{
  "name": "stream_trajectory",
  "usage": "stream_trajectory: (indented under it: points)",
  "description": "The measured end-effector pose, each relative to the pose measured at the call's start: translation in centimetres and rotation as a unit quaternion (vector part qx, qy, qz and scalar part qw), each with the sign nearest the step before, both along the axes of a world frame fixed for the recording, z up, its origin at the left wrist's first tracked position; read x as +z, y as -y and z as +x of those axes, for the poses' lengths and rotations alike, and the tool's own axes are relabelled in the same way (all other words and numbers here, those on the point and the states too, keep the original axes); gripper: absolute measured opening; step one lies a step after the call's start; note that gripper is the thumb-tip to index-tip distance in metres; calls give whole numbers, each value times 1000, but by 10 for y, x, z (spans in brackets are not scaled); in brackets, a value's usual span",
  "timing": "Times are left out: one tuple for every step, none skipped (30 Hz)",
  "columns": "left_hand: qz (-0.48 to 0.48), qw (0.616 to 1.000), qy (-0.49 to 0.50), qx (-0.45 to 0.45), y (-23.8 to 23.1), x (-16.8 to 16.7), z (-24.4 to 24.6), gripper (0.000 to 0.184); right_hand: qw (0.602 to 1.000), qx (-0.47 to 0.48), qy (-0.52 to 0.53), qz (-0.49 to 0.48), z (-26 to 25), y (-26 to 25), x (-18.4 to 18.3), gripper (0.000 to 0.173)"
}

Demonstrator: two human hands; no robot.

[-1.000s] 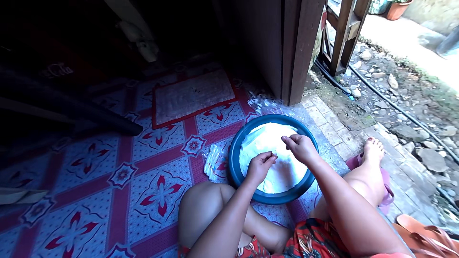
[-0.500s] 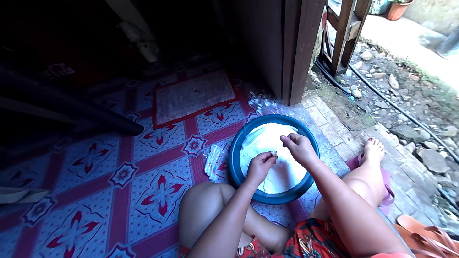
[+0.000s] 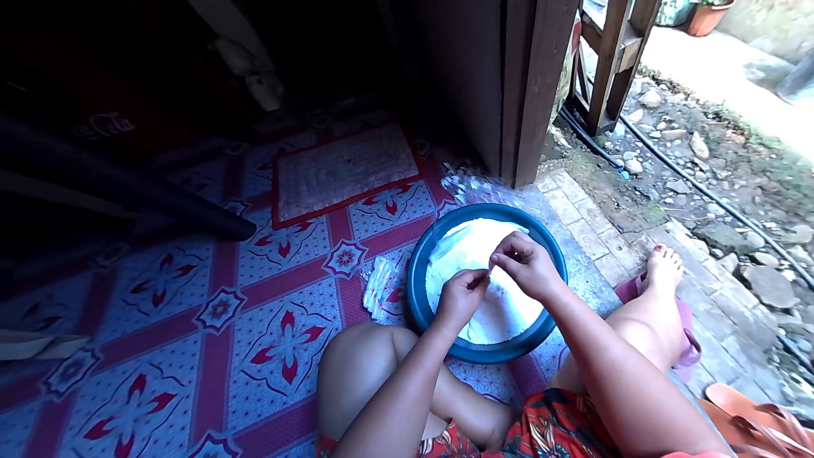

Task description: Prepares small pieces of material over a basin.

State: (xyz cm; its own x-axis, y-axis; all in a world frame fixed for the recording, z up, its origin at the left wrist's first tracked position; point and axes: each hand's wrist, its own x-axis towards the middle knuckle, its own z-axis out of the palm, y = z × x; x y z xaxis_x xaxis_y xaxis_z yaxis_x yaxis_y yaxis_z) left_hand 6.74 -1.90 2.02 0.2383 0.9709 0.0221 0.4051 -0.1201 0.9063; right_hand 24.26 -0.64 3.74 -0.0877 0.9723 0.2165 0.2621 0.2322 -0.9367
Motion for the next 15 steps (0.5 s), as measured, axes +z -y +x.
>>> stream_trajectory:
  points:
    - [7,1000,-11,1,0,0,-1,21,1000,-5,-14,22,2,0,-1,16]
    - [15,1000,-22,1,-1,0,-1,20,999,-9,-29,45,4,1,-2,14]
    - [25,999,-32,1,-1,0,-1,20,996,-13,-46,69,6,1,-2,11]
    - [35,999,-40,1,-1,1,-1,20,994,-17,-62,92,9,1,-2,10]
    - [45,998,-46,1,-1,1,-1,20,991,-20,-76,109,11,2,0,8]
    - [53,997,-51,1,-1,1,-2,20,988,-24,-88,122,14,3,2,7]
    - [61,997,-57,0,-1,1,-2,20,986,-26,-101,132,17,4,5,7]
    - [66,996,-63,0,-1,0,-3,20,983,-29,-116,142,19,5,7,8]
    - [68,995,-69,0,-1,0,-4,20,979,-32,-130,152,21,6,9,8]
    - [69,995,-76,0,0,-1,-5,20,976,-36,-145,161,22,7,10,7]
    - [66,994,-83,1,0,-2,-7,21,971,-40,-163,171,24,7,11,7]
    - [60,994,-89,2,0,-2,-8,21,966,-44,-182,179,26,8,11,7]
    - [55,994,-95,3,1,-2,-9,21,960,-49,-202,186,28,8,10,7]
    - [53,994,-100,6,1,-1,-9,21,955,-54,-220,192,30,7,10,8]
    - [53,993,-105,9,2,0,-10,21,950,-61,-235,195,32,7,9,8]
